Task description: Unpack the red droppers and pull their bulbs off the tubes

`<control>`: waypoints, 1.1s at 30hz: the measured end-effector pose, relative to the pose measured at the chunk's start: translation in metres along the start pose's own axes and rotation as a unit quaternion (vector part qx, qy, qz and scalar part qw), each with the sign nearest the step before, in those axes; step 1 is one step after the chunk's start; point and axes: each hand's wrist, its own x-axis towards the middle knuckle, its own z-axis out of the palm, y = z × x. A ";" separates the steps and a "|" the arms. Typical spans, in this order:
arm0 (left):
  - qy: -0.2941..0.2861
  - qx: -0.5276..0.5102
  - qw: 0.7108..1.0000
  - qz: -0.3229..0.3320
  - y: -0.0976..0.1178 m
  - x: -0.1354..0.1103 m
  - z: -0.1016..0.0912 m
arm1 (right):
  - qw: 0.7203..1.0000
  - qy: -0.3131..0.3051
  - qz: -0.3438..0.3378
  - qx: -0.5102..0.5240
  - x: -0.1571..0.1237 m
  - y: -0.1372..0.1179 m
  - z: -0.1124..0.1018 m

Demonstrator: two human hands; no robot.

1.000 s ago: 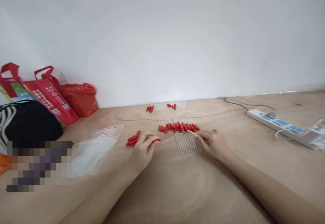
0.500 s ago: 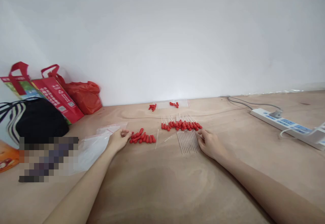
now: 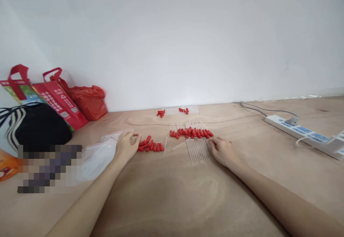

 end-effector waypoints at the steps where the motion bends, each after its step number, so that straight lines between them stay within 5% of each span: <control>1: 0.000 -0.010 0.999 0.033 0.007 0.001 0.001 | 1.000 0.008 0.006 -0.005 0.000 0.001 -0.001; 10: -0.142 -0.089 0.945 0.280 0.105 0.027 0.034 | 0.998 0.065 0.015 -0.003 0.004 0.009 0.000; 15: -0.148 -0.089 0.935 0.309 0.135 0.035 0.059 | 0.999 0.046 0.011 -0.008 0.006 0.011 -0.004; 19: -0.127 -0.104 0.944 0.286 0.138 0.034 0.066 | 0.999 0.045 0.022 -0.004 0.007 0.012 -0.005; 24: -0.041 -0.161 0.964 0.206 0.124 0.016 0.051 | 0.997 0.070 -0.001 0.033 0.007 0.014 -0.003; 27: 0.003 -0.256 0.954 0.159 0.108 -0.007 0.036 | 0.986 0.118 -0.069 0.091 0.007 0.013 0.000; 33: -0.046 -0.318 0.925 0.203 0.084 -0.051 0.027 | 0.954 0.155 -0.250 0.064 -0.003 -0.008 0.000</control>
